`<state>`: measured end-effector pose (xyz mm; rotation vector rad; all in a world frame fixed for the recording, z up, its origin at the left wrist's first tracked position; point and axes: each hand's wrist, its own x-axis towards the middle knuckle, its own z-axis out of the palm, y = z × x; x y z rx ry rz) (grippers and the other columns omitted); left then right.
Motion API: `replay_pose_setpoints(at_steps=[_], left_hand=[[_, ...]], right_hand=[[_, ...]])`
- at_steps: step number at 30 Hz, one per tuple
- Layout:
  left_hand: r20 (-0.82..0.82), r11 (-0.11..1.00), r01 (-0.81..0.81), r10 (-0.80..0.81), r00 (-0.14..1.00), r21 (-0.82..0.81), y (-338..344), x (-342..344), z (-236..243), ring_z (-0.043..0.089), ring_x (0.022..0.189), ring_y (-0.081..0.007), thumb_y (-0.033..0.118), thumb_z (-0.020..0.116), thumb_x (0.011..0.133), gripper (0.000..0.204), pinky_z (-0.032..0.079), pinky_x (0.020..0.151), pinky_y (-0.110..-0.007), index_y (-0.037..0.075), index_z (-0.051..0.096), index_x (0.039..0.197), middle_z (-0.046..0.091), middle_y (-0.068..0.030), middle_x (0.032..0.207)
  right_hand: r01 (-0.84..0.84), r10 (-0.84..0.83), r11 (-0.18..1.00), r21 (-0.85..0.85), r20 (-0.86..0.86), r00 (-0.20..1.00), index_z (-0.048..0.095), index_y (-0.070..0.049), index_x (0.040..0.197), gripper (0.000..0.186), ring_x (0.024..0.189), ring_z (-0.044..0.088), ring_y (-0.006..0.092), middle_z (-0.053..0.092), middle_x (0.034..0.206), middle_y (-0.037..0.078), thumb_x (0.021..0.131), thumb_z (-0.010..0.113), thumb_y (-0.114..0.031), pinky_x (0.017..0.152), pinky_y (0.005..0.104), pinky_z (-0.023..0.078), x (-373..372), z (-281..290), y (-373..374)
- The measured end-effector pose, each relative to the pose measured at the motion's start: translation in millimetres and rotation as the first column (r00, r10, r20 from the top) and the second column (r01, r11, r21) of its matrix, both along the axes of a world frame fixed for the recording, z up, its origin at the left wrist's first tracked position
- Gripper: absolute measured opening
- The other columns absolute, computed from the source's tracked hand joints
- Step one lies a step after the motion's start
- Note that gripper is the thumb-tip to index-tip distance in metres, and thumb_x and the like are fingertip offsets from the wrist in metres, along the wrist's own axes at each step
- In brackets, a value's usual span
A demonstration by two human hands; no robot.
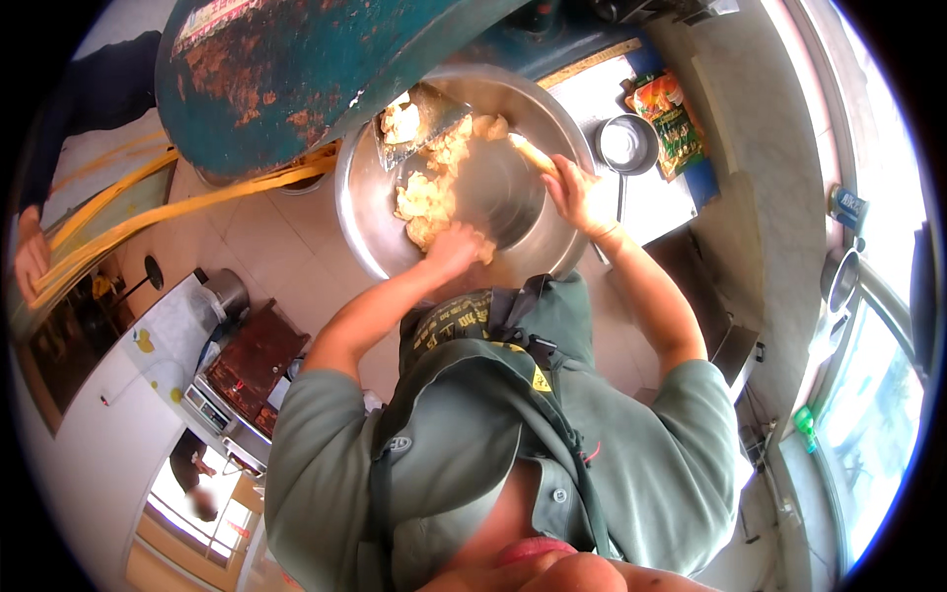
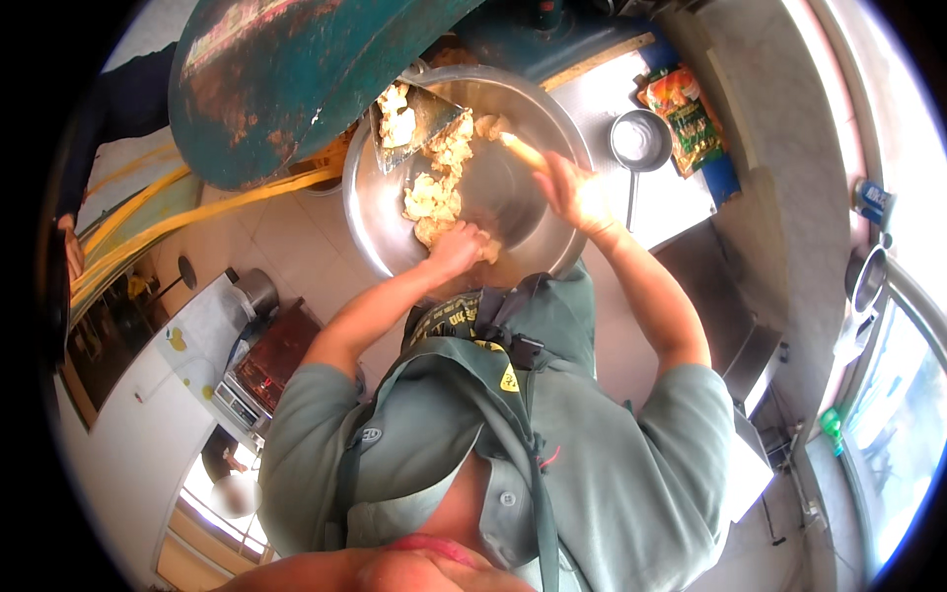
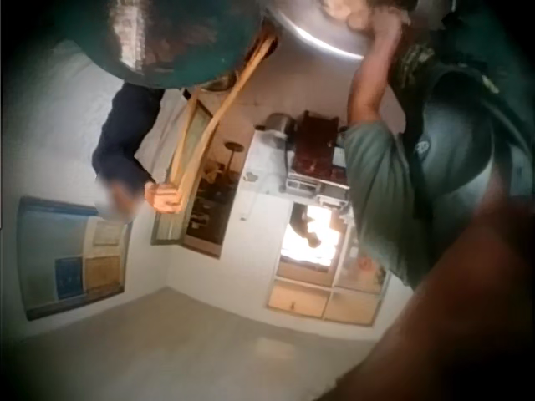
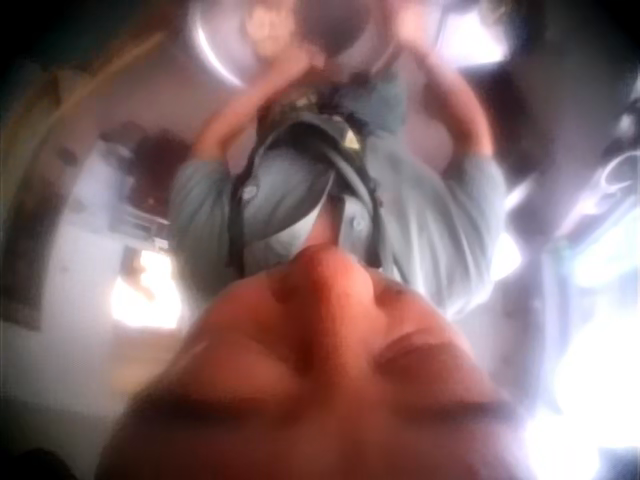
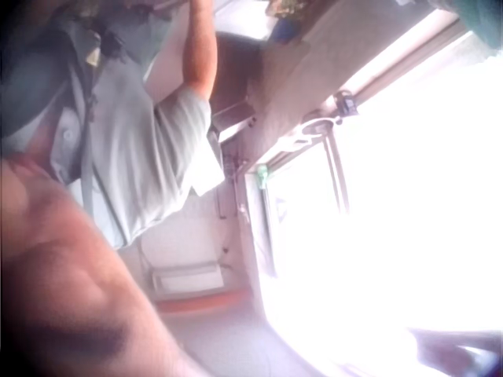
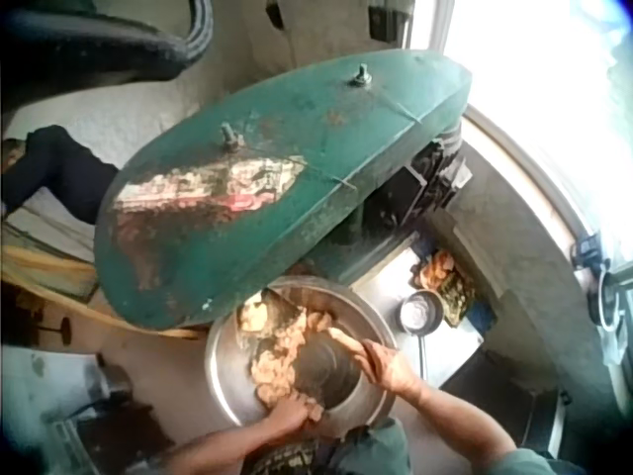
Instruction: The person kneads a yellow dough-like mixture in a large metal bowl using both hands. They repeatedly lift, squeeze, and fold the mass to combine it. The person occasionally uses a wooden spatula to scrape the sides of the bowl and assist in mixing.
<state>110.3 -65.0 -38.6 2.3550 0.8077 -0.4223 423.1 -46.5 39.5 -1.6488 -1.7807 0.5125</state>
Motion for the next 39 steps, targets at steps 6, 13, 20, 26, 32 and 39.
replay_pose_setpoints(at_steps=[6, 13, 20, 26, 32, 39], left_hand=[[0.125, 0.817, -0.577, 0.574, 0.809, -0.015, 83.1, 101.3, -0.8, 0.057, 0.117, -0.0362, 0.023, 0.067, 0.092, 0.045, 0.053, 0.095, -0.046, 0.011, 0.058, 0.134, 0.056, -0.0156, 0.132], [0.205, 0.905, -0.408, 0.424, 0.882, -0.12, 58.4, 118.5, -44.1, 0.047, 0.132, -0.0391, 0.024, 0.053, 0.098, 0.035, 0.05, 0.102, -0.046, 0.014, 0.062, 0.131, 0.045, -0.019, 0.147], [0.17, 0.988, 0.101, -0.12, 0.978, 0.116, -25.1, -7.4, 19.1, 0.053, 0.122, -0.0393, 0.018, 0.056, 0.093, 0.034, 0.046, 0.103, -0.047, 0.017, 0.066, 0.125, 0.054, -0.0193, 0.135], [0.246, 0.995, -0.014, 0.037, 0.968, -0.096, -14.6, -36.0, 15.6, 0.056, 0.108, -0.0391, 0.012, 0.071, 0.083, 0.042, 0.047, 0.095, -0.049, 0.015, 0.059, 0.123, 0.053, -0.0168, 0.113], [0.311, 0.915, -0.351, 0.398, 0.863, -0.197, -17.7, -28.3, 0.9, 0.062, 0.1, -0.0425, 0.009, 0.074, 0.081, 0.048, 0.053, 0.083, -0.051, 0.01, 0.049, 0.122, 0.049, -0.018, 0.115], [0.247, 0.633, -0.545, 0.746, 0.618, -0.55, -18.7, -40.4, 9.1, 0.063, 0.106, -0.04, 0.008, 0.07, 0.081, 0.049, 0.051, 0.083, -0.048, 0.007, 0.05, 0.125, 0.06, -0.02, 0.116]], right_hand=[[0.034, -0.036, 0.997, -0.075, -0.02, 0.999, 0.061, -0.002, 0.121, 0.035, 0.074, 0.071, 0.0357, 0.072, 0.092, 0.017, 0.092, 0.073, -0.019, 0.064, 0.0409, 0.057, -0.4, -6.2, -2.8], [0.007, -0.007, 0.999, -0.053, 0.01, 1.0, 0.063, -0.005, 0.12, 0.032, 0.076, 0.072, 0.0354, 0.072, 0.09, 0.017, 0.094, 0.072, -0.021, 0.066, 0.0399, 0.058, -5.0, -1.2, 1.4], [-0.004, 0.005, 0.996, -0.095, 0.008, 1.0, 0.062, -0.004, 0.119, 0.031, 0.077, 0.071, 0.0374, 0.072, 0.09, 0.018, 0.095, 0.07, -0.02, 0.064, 0.0434, 0.057, -7.7, 4.6, 3.1], [-0.119, 0.124, 0.951, -0.285, 0.003, 0.992, 0.063, -0.002, 0.117, 0.028, 0.08, 0.071, 0.0419, 0.071, 0.086, 0.024, 0.098, 0.064, -0.022, 0.071, 0.0471, 0.057, -85.6, 90.8, 76.2], [-0.233, 0.409, 0.892, -0.389, 0.472, 0.781, 0.066, -0.004, 0.091, 0.025, 0.068, 0.072, 0.0358, 0.071, 0.077, 0.019, 0.099, 0.051, -0.022, 0.061, 0.0465, 0.059, -143.6, 80.6, 143.8], [-0.359, 0.362, 0.93, -0.075, 0.347, 0.865, 0.066, -0.013, 0.131, 0.033, 0.106, 0.069, 0.0381, 0.069, 0.125, 0.018, 0.104, 0.05, -0.025, 0.086, 0.0466, 0.058, -144.2, 104.1, 142.0]])
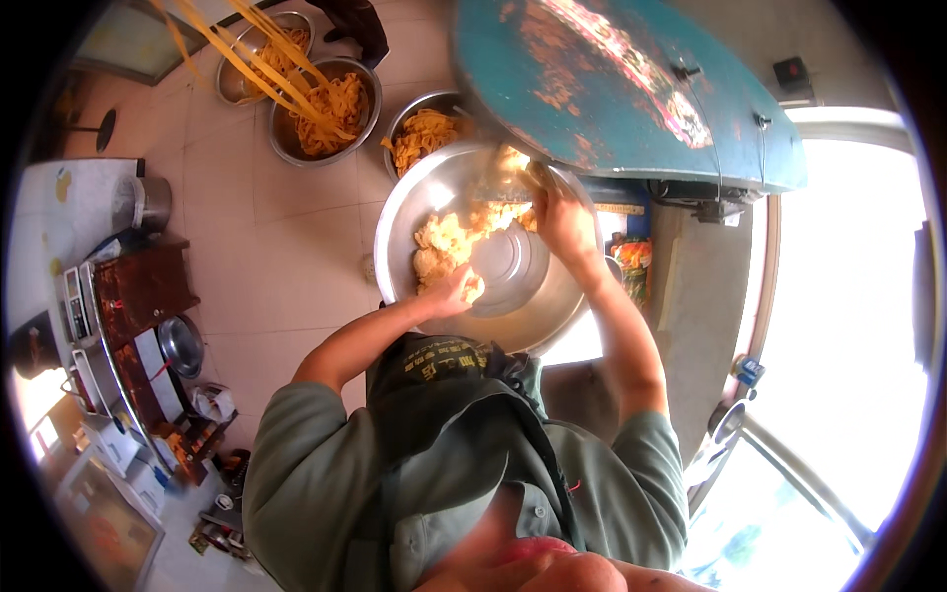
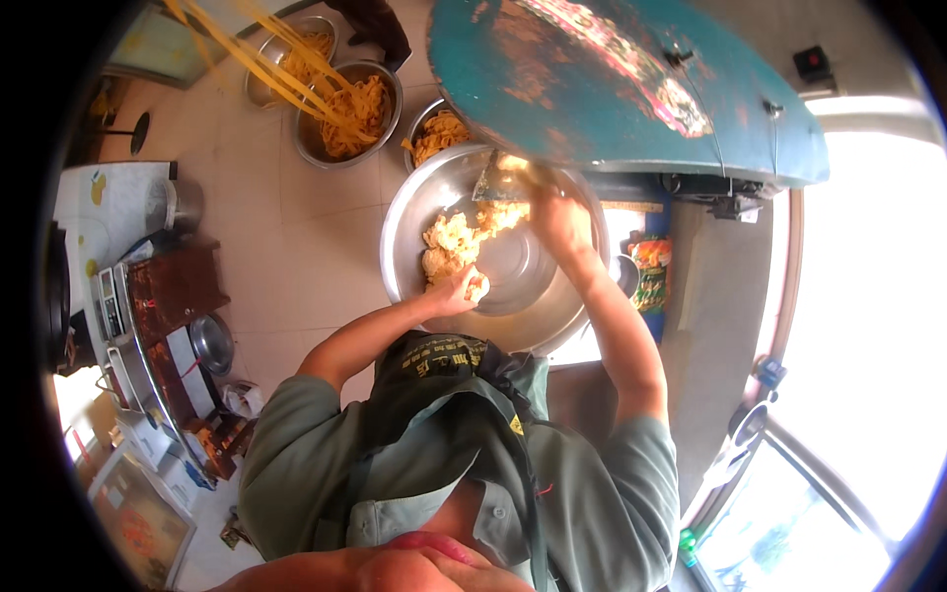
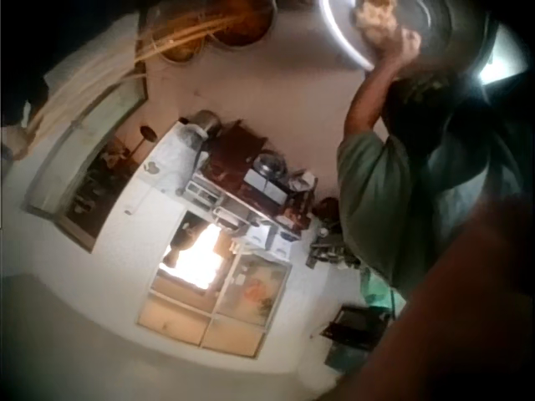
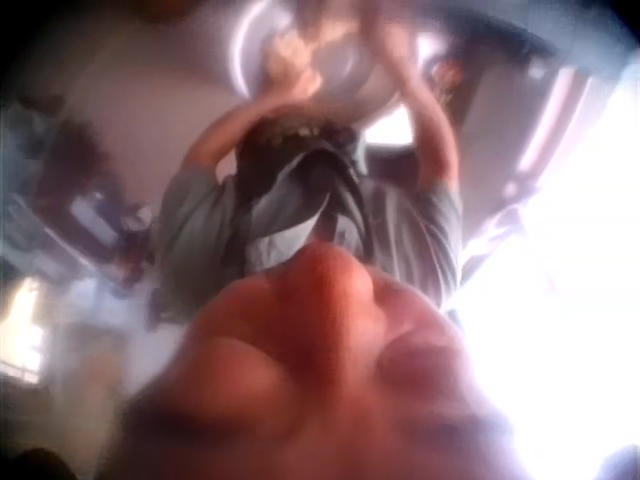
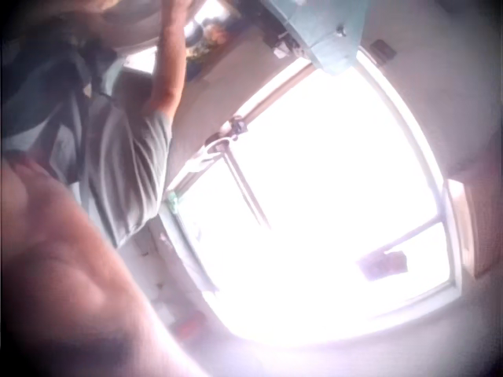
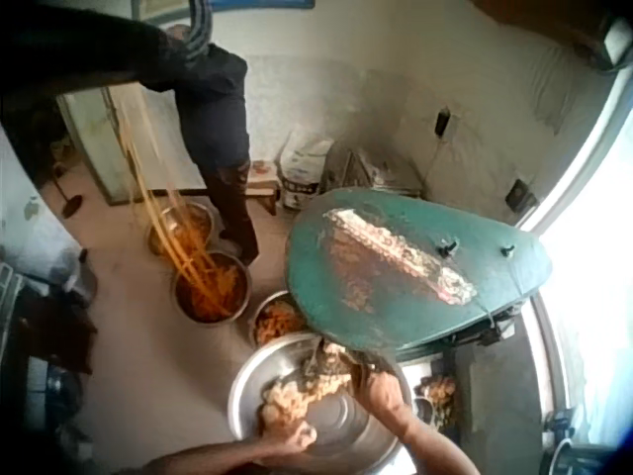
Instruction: The person kneads a yellow dough-like mixture in a large metal bowl using both hands. They repeatedly lift, squeeze, and fold the mass to combine it. The person occasionally uses a wooden spatula to scrape the sides of the bowl and assist in mixing.
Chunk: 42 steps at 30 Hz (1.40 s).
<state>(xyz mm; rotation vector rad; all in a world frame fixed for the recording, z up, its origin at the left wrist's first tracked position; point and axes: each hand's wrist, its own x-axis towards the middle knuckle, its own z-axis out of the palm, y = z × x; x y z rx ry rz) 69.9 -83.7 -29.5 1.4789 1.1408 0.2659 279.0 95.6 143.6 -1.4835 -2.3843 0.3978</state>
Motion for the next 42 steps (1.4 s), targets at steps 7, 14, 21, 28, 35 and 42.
replay_pose_setpoints(at_steps=[7, 14, 21, 28, 35, 42], left_hand=[[-0.122, 0.886, 0.274, -0.246, 0.962, 0.373, 0.3, -11.9, -2.1, 0.064, 0.1, -0.0371, 0.011, 0.065, 0.088, 0.036, 0.052, 0.086, -0.045, 0.009, 0.056, 0.124, 0.063, -0.0166, 0.103], [-0.29, 0.699, 0.401, -0.279, 0.915, 0.592, -4.3, -26.6, -13.5, 0.061, 0.102, -0.0302, 0.013, 0.065, 0.084, 0.025, 0.053, 0.082, -0.043, 0.011, 0.062, 0.109, 0.059, -0.0089, 0.101], [-0.351, 0.548, 0.47, -0.314, 0.882, 0.692, -1.6, -21.2, -18.1, 0.061, 0.099, -0.0281, 0.014, 0.061, 0.084, 0.009, 0.056, 0.075, -0.039, 0.013, 0.062, 0.092, 0.058, -0.0063, 0.095], [-0.591, 0.422, 0.697, -0.37, 0.717, 0.58, -11.4, -9.8, -32.6, 0.068, 0.08, -0.0293, 0.013, 0.067, 0.075, 0.007, 0.057, 0.069, -0.04, 0.009, 0.071, 0.078, 0.069, -0.0079, 0.081], [-0.627, 0.581, 0.786, -0.537, 0.565, 0.21, -8.2, -7.6, 6.9, 0.074, 0.08, -0.0311, 0.009, 0.067, 0.073, 0.014, 0.058, 0.065, -0.043, 0.005, 0.078, 0.081, 0.075, -0.0136, 0.082], [-0.606, 0.678, 0.733, -0.565, 0.56, 0.045, 8.9, -21.5, 12.9, 0.073, 0.091, -0.0326, 0.011, 0.066, 0.081, 0.019, 0.059, 0.079, -0.044, 0.003, 0.079, 0.093, 0.076, -0.0163, 0.096]], right_hand=[[0.234, -0.203, 0.964, -0.123, 0.223, 0.953, 0.062, -0.012, 0.134, 0.042, 0.069, 0.068, 0.048, 0.068, 0.071, 0.026, 0.105, 0.046, -0.038, 0.068, 0.0568, 0.057, -6.4, -55.6, 40.9], [0.093, -0.048, 0.976, -0.196, 0.221, 0.974, 0.054, -0.024, 0.143, 0.044, 0.087, 0.071, 0.0447, 0.069, 0.113, 0.023, 0.1, 0.045, -0.023, 0.078, 0.054, 0.058, -27.4, 2.5, 16.0], [0.101, -0.101, 0.992, 0.082, -0.002, 0.995, 0.061, -0.01, 0.136, 0.043, 0.082, 0.071, 0.0448, 0.072, 0.087, 0.028, 0.103, 0.051, -0.035, 0.074, 0.0537, 0.058, -19.5, -26.0, 11.3], [0.278, -0.225, 0.935, -0.22, 0.239, 0.945, 0.069, -0.005, 0.108, 0.039, 0.083, 0.07, 0.0476, 0.071, 0.088, 0.03, 0.1, 0.053, -0.04, 0.08, 0.0555, 0.057, -22.7, -34.5, 35.3], [0.218, -0.182, 0.965, -0.143, 0.227, 0.957, 0.067, -0.005, 0.115, 0.042, 0.083, 0.07, 0.0473, 0.071, 0.086, 0.028, 0.101, 0.05, -0.041, 0.077, 0.0565, 0.056, -12.9, -55.9, 36.5], [0.205, -0.189, 0.97, -0.133, 0.123, 0.974, 0.056, -0.006, 0.136, 0.048, 0.075, 0.07, 0.0474, 0.071, 0.083, 0.027, 0.103, 0.048, -0.039, 0.073, 0.0571, 0.057, -20.5, -33.2, 8.5]])
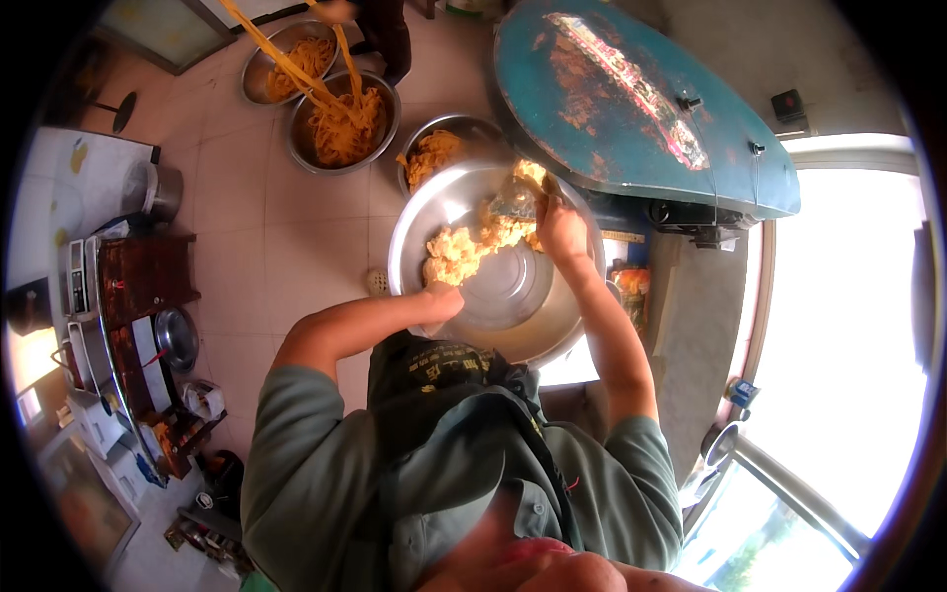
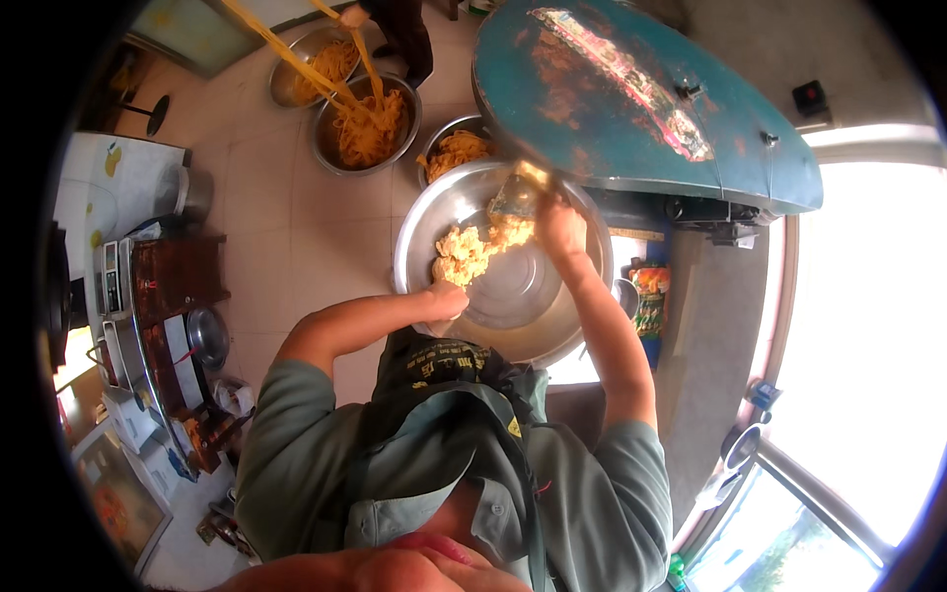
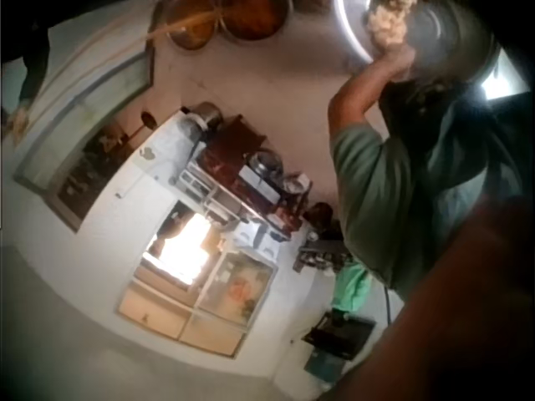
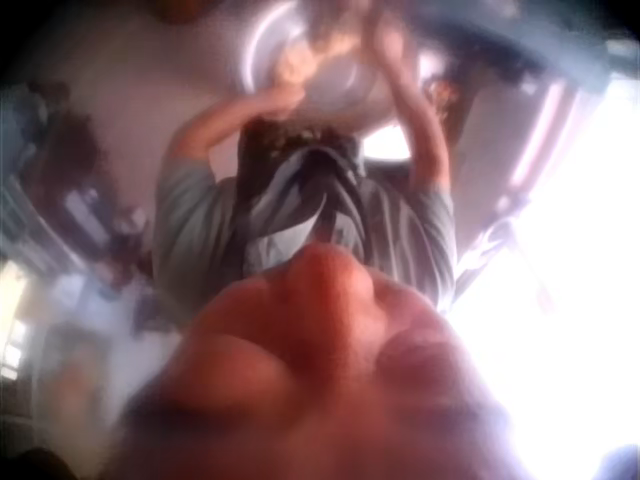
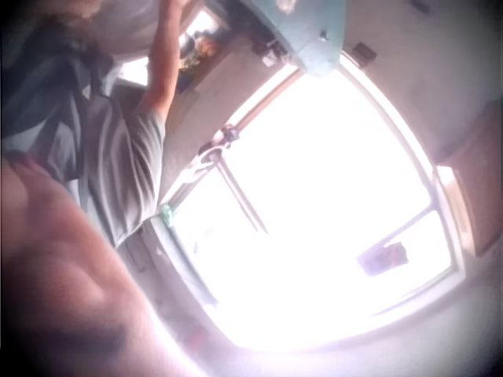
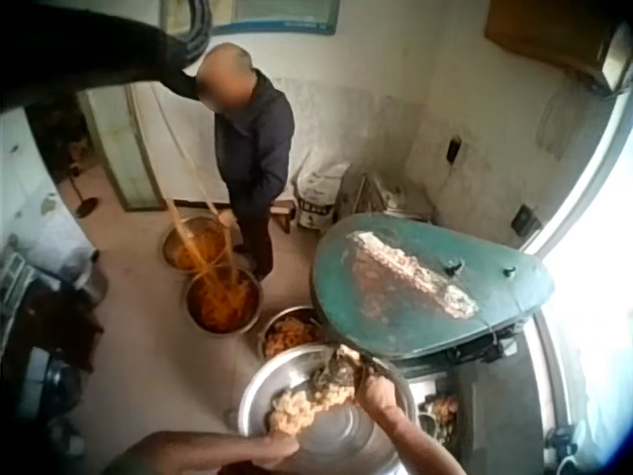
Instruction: The person kneads a yellow dough-like mixture in a large metal bowl using both hands. They repeatedly lift, squeeze, and fold the mass to combine it. The person occasionally uses a wooden spatula to scrape the sides of the bowl and assist in mixing.
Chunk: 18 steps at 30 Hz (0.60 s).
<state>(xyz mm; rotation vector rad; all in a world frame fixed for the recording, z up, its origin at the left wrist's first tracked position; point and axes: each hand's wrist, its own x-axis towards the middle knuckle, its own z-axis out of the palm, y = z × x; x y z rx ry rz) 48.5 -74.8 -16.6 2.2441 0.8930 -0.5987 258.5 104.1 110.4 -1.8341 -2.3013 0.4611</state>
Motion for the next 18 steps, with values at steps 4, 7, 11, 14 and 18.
replay_pose_setpoints(at_steps=[4, 7, 11, 14, 18], left_hand=[[-0.066, 0.98, 0.078, -0.091, 0.994, -0.183, 25.6, -0.8, 22.2, 0.072, 0.094, -0.0327, 0.009, 0.068, 0.077, 0.021, 0.057, 0.079, -0.045, 0.004, 0.078, 0.095, 0.076, -0.0159, 0.098], [-0.16, 0.952, 0.097, -0.149, 0.976, -0.291, 27.4, -10.7, 7.3, 0.072, 0.094, -0.0339, 0.005, 0.066, 0.072, 0.028, 0.057, 0.073, -0.046, 0.004, 0.076, 0.098, 0.075, -0.0169, 0.1], [-0.054, 0.911, 0.013, -0.038, 0.998, -0.412, 35.1, -29.9, 18.8, 0.072, 0.089, -0.0349, 0.001, 0.061, 0.073, 0.033, 0.056, 0.071, -0.045, 0.001, 0.074, 0.103, 0.073, -0.0196, 0.097], [-0.028, 0.865, -0.127, 0.129, 0.991, -0.486, 48.2, -29.2, 25.0, 0.072, 0.085, -0.0343, -0.001, 0.058, 0.073, 0.039, 0.056, 0.07, -0.045, -0.001, 0.071, 0.11, 0.072, -0.0214, 0.095], [0.058, 0.744, -0.369, 0.478, 0.877, -0.558, 41.3, -37.9, 14.7, 0.071, 0.084, -0.03, 0.001, 0.059, 0.078, 0.04, 0.056, 0.072, -0.041, -0.002, 0.066, 0.118, 0.071, -0.0218, 0.094]], right_hand=[[-0.042, 0.042, 0.999, 0.006, 0.061, 0.997, 0.067, -0.002, 0.101, 0.041, 0.073, 0.07, 0.0462, 0.07, 0.077, 0.027, 0.103, 0.048, -0.038, 0.071, 0.0556, 0.058, -5.4, -8.4, 17.0], [-0.081, 0.083, 0.992, 0.097, -0.017, 0.996, 0.068, -0.002, 0.098, 0.043, 0.073, 0.07, 0.0458, 0.07, 0.076, 0.027, 0.103, 0.047, -0.039, 0.071, 0.0554, 0.058, -12.1, -6.4, 13.3], [-0.024, 0.028, 0.992, 0.127, -0.023, 0.999, 0.067, -0.002, 0.104, 0.043, 0.073, 0.07, 0.0462, 0.07, 0.078, 0.028, 0.104, 0.047, -0.041, 0.071, 0.0561, 0.057, 0.9, -7.8, 6.0], [0.008, -0.011, 0.998, 0.06, 0.053, 0.999, 0.066, -0.002, 0.107, 0.045, 0.075, 0.07, 0.0474, 0.07, 0.08, 0.028, 0.104, 0.047, -0.043, 0.071, 0.0575, 0.057, 10.4, -28.9, 23.1], [-0.047, 0.047, 0.999, 0.02, -0.001, 0.999, 0.063, -0.001, 0.123, 0.046, 0.082, 0.071, 0.047, 0.071, 0.105, 0.028, 0.103, 0.049, -0.04, 0.077, 0.0558, 0.058, -4.9, 6.2, 17.0]])
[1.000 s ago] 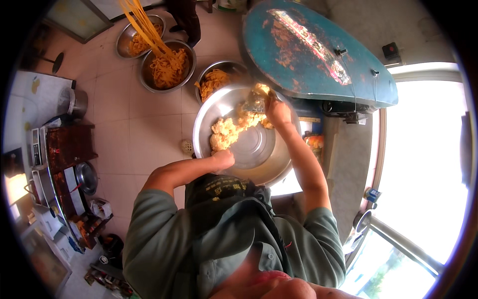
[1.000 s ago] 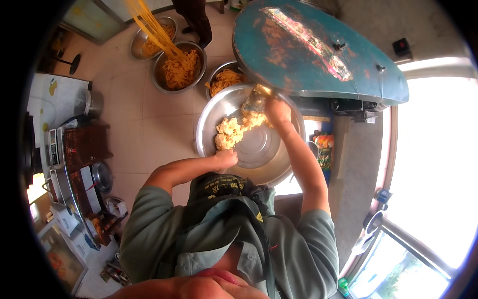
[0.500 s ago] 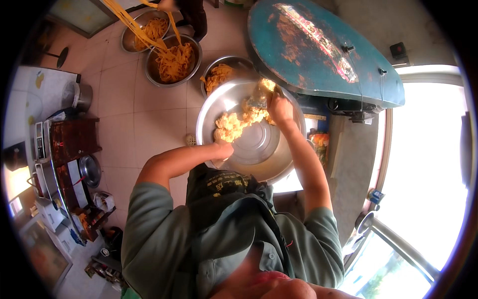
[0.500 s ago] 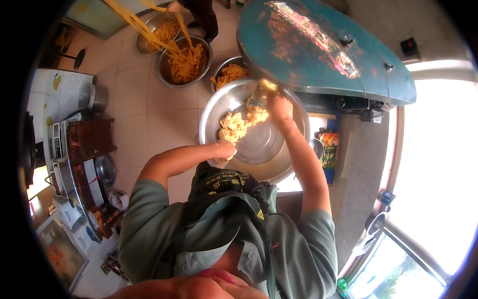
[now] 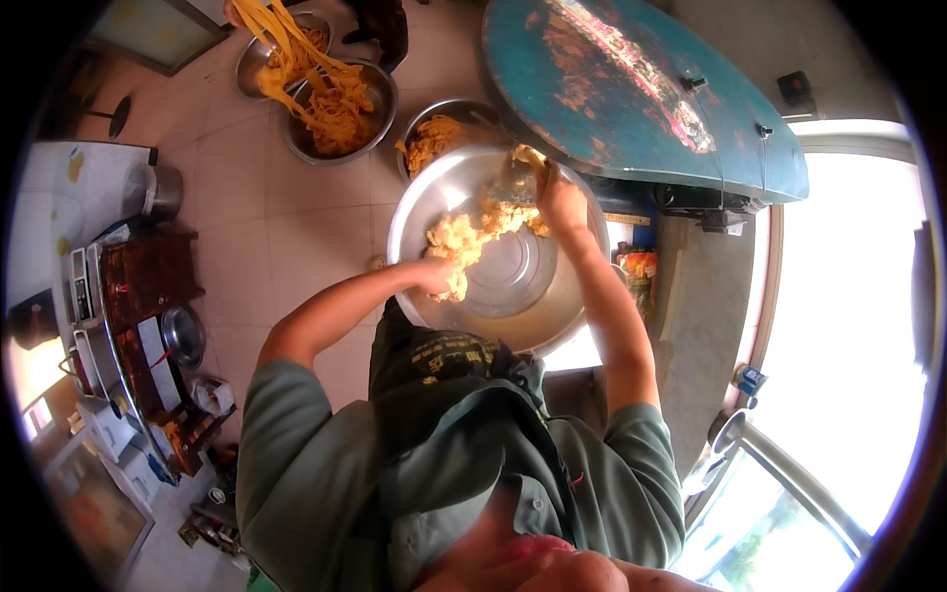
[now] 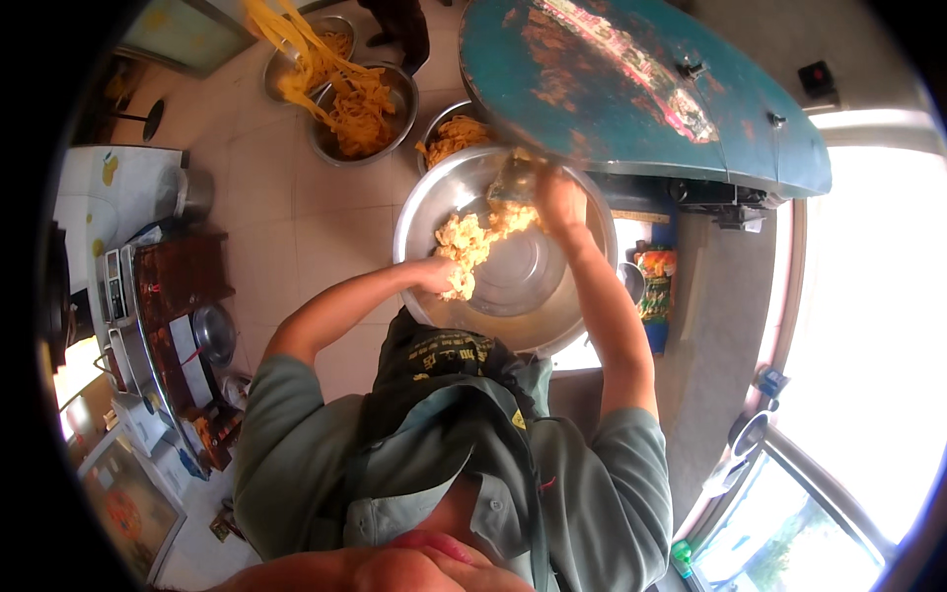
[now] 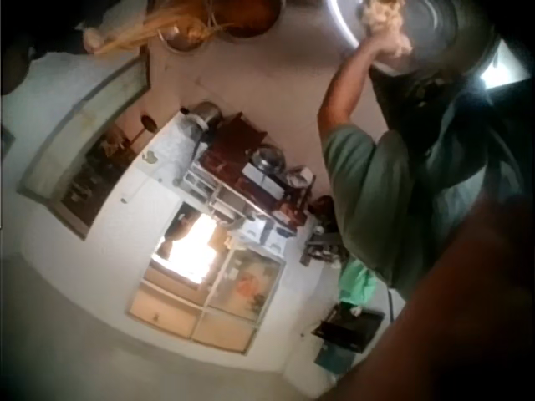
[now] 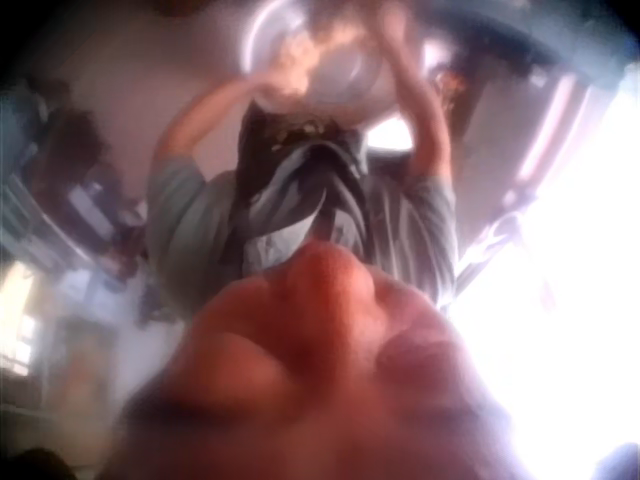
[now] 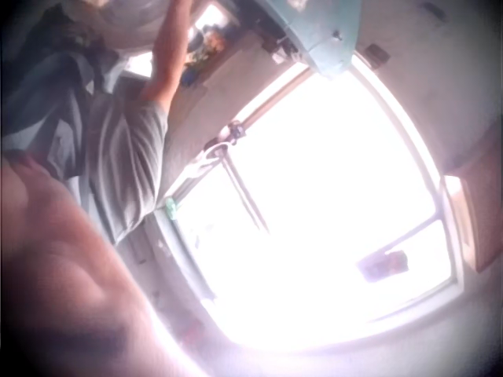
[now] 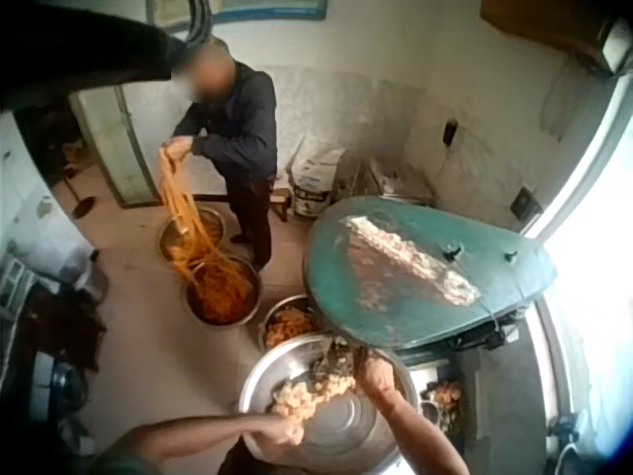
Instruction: The person kneads a yellow dough-like mixture in a large metal bowl using both hands. They repeatedly lift, squeeze, and fold the mass to combine it. The person occasionally uses a wooden spatula to scrape the sides of the bowl and assist in mixing.
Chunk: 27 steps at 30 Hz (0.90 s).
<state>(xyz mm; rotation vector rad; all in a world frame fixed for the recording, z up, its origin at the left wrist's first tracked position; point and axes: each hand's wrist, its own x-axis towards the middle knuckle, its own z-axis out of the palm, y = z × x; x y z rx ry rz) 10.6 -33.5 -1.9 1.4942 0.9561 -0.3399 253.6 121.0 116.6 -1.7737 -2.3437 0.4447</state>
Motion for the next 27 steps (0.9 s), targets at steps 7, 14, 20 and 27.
replay_pose_setpoints(at_steps=[7, 14, 20, 27], left_hand=[[0.186, 0.803, -0.595, 0.59, 0.786, -0.035, 16.1, -19.1, 12.8, 0.069, 0.101, -0.0245, 0.01, 0.072, 0.082, 0.06, 0.054, 0.088, -0.036, -0.006, 0.052, 0.136, 0.071, -0.021, 0.113], [0.049, 0.763, -0.426, 0.463, 0.885, 0.486, 32.6, -25.6, -32.6, 0.069, 0.103, -0.039, 0.01, 0.075, 0.074, 0.054, 0.055, 0.09, -0.043, 0.002, 0.062, 0.126, 0.07, -0.0256, 0.107], [0.191, 0.77, -0.604, 0.574, 0.797, 0.207, 49.7, -21.2, -7.3, 0.073, 0.094, -0.0299, 0.005, 0.076, 0.075, 0.044, 0.057, 0.083, -0.037, -0.006, 0.066, 0.116, 0.073, -0.0204, 0.104], [0.203, 0.521, -0.677, 0.845, 0.495, -0.519, 52.1, -23.8, 10.0, 0.072, 0.098, -0.0257, -0.011, 0.069, 0.081, 0.043, 0.059, 0.09, -0.035, -0.012, 0.056, 0.122, 0.069, -0.0174, 0.107]], right_hand=[[0.071, -0.036, 0.963, -0.261, 0.136, 0.99, 0.07, -0.024, 0.124, 0.031, 0.106, 0.07, 0.034, 0.072, 0.115, 0.016, 0.099, 0.051, -0.026, 0.087, 0.047, 0.056, -22.7, 13.3, 11.3], [0.059, -0.055, 0.997, -0.056, 0.086, 0.995, 0.065, -0.006, 0.105, 0.037, 0.077, 0.07, 0.0476, 0.071, 0.082, 0.027, 0.103, 0.05, -0.039, 0.07, 0.0554, 0.058, 7.8, -13.2, -15.8], [0.094, -0.093, 0.994, -0.05, 0.03, 0.995, 0.064, -0.011, 0.124, 0.043, 0.079, 0.069, 0.0498, 0.071, 0.085, 0.029, 0.105, 0.043, -0.043, 0.075, 0.0577, 0.057, 8.6, -30.5, 14.8], [0.074, -0.072, 0.996, -0.057, 0.037, 0.997, 0.065, -0.006, 0.111, 0.035, 0.078, 0.07, 0.0468, 0.071, 0.083, 0.026, 0.104, 0.046, -0.035, 0.073, 0.055, 0.057, 1.8, -26.4, 3.4]])
